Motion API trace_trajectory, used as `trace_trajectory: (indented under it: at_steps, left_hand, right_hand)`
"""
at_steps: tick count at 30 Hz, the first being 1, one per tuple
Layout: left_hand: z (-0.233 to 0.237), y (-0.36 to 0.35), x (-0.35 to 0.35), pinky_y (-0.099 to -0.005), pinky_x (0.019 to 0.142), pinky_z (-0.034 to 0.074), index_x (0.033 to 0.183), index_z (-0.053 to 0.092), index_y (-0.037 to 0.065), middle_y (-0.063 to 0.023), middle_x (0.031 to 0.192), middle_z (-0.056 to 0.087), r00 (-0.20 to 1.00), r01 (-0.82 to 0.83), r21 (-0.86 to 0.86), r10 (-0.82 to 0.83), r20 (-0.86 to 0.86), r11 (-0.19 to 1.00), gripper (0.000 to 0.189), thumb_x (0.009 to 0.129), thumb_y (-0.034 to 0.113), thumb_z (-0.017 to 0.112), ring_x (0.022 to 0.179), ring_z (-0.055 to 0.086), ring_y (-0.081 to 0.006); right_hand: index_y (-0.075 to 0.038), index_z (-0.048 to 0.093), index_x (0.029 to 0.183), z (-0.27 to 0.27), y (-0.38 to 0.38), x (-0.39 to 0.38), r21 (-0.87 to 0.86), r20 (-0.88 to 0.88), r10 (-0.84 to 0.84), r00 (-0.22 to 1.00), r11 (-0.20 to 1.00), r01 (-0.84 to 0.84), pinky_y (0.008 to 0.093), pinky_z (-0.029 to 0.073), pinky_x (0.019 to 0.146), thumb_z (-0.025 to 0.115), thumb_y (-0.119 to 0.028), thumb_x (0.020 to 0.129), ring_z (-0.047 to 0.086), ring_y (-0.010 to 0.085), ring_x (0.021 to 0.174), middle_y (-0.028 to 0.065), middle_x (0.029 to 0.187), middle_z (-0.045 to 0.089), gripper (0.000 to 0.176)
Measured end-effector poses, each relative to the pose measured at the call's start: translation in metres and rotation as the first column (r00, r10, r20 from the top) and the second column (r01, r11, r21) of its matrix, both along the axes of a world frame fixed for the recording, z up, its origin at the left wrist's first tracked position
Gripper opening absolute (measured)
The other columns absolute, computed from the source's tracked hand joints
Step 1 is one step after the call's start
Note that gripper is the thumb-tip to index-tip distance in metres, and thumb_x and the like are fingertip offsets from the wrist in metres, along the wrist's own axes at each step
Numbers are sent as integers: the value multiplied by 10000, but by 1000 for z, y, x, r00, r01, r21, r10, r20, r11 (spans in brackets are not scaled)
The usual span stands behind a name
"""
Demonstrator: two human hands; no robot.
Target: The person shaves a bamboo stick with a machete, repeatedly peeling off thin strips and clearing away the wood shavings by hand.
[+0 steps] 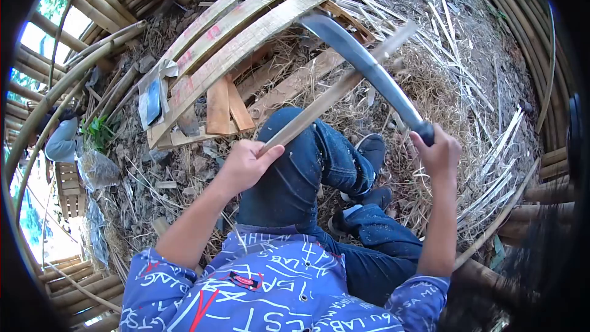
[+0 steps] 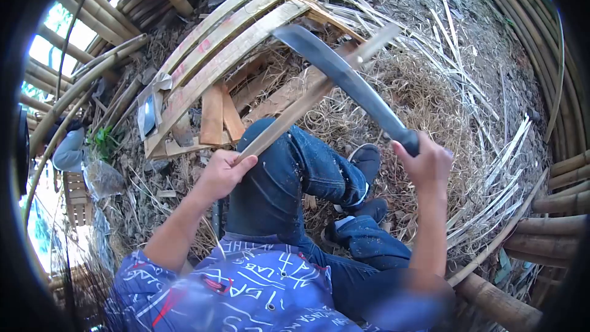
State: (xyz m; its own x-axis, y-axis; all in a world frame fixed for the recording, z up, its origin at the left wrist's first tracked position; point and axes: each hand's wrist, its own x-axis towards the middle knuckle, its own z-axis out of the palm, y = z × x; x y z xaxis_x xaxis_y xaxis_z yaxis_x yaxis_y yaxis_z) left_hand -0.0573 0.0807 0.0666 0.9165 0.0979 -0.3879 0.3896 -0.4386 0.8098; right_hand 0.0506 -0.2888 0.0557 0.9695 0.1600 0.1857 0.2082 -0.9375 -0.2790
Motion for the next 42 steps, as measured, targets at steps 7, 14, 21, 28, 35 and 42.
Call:
trace_trajectory:
  at_steps: [7,14,21,28,35,42]
  left_hand:
    - [-8,2,2,-265,434,247,554,527,57,75,510,374,999,22,-54,-24,-38,998,491,919,366,642,503,321,-28]
    - [1,0,-1,-261,436,265,579,534,47,71,523,388,997,41,-8,-41,-58,999,477,921,363,640,492,333,-39]
    - [9,-5,4,-252,436,284,593,537,52,74,529,401,998,26,-1,-26,-60,1000,458,930,348,629,493,353,-28]
    - [-5,1,-1,-240,447,300,600,556,58,69,544,441,998,6,-65,-9,-56,998,442,918,351,648,509,378,-27]
    - [-4,2,-2,-247,432,295,564,536,65,58,520,449,999,-13,-33,11,-44,999,474,927,355,633,480,380,-35]
    - [9,4,2,-228,415,293,594,577,38,23,494,483,985,-52,-154,25,-170,987,540,972,419,529,422,407,-55]
  right_hand:
    - [-68,595,715,-4,13,-18,89,76,51,996,994,-58,388,484,524,634,-665,766,622,294,524,109,571,598,600]
    - [-87,627,735,1,80,-31,70,111,408,906,906,-417,365,490,513,690,-608,744,632,248,528,84,577,614,525]
    - [-71,602,719,-11,7,30,-21,-51,-29,998,999,28,383,509,543,634,-644,789,637,254,536,98,605,641,579]
    - [-88,613,707,2,51,-4,114,108,306,946,941,-318,356,505,538,636,-667,762,631,242,503,83,599,633,582]
    - [-83,599,710,9,16,34,9,77,-23,997,1000,22,351,493,541,593,-698,777,641,214,553,82,587,623,619]
    - [-80,557,668,7,37,-18,40,97,301,949,951,-306,363,488,482,593,-712,759,627,268,495,108,572,617,640]
